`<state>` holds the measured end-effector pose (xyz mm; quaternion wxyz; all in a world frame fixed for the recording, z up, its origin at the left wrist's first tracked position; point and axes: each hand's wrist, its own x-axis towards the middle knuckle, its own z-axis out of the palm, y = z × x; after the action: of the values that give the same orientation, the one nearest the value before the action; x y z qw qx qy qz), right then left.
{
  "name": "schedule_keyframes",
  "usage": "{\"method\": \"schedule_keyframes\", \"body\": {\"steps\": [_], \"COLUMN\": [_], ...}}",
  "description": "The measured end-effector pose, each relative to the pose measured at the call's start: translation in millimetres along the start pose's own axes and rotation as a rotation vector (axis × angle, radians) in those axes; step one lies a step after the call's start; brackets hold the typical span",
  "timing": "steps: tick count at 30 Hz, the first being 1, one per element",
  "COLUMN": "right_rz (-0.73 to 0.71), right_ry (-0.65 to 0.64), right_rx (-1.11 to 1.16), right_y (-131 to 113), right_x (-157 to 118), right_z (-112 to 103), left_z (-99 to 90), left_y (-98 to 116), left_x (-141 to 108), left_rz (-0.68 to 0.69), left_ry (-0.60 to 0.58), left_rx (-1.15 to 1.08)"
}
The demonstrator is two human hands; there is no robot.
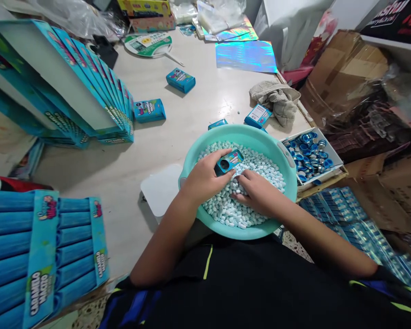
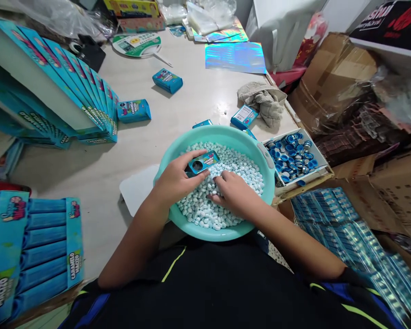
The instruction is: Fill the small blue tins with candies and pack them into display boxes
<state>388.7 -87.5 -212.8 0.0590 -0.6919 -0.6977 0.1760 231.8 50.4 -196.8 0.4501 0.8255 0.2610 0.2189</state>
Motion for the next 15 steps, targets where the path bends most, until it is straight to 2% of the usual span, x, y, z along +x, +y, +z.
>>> {"method": "schedule_keyframes", "body": {"steps": [4, 9, 12, 15], "right_rz": [-0.038, 0.015, 0.070, 0.050], "right_ry": [0.093, 0.509, 0.641, 0.662], "right_rx": [0.179, 0.662, 1.059, 1.286], "right_y": [8, 5, -7, -22], "right_x": [1, 1, 20, 48], "right_z": [-7, -26, -37, -41], "left_z": [0.3, 4.0, 6.6, 7.2], "left_y": [-1, -7, -10, -10], "left_x": [0, 0, -1, -2], "left_rz": [-0.009, 0.021, 0.062, 0.124], "left_ry": [-0.018, -0.029, -0.044, -0.045], "left_rx": [0.004, 0.013, 0.038, 0.011]}}
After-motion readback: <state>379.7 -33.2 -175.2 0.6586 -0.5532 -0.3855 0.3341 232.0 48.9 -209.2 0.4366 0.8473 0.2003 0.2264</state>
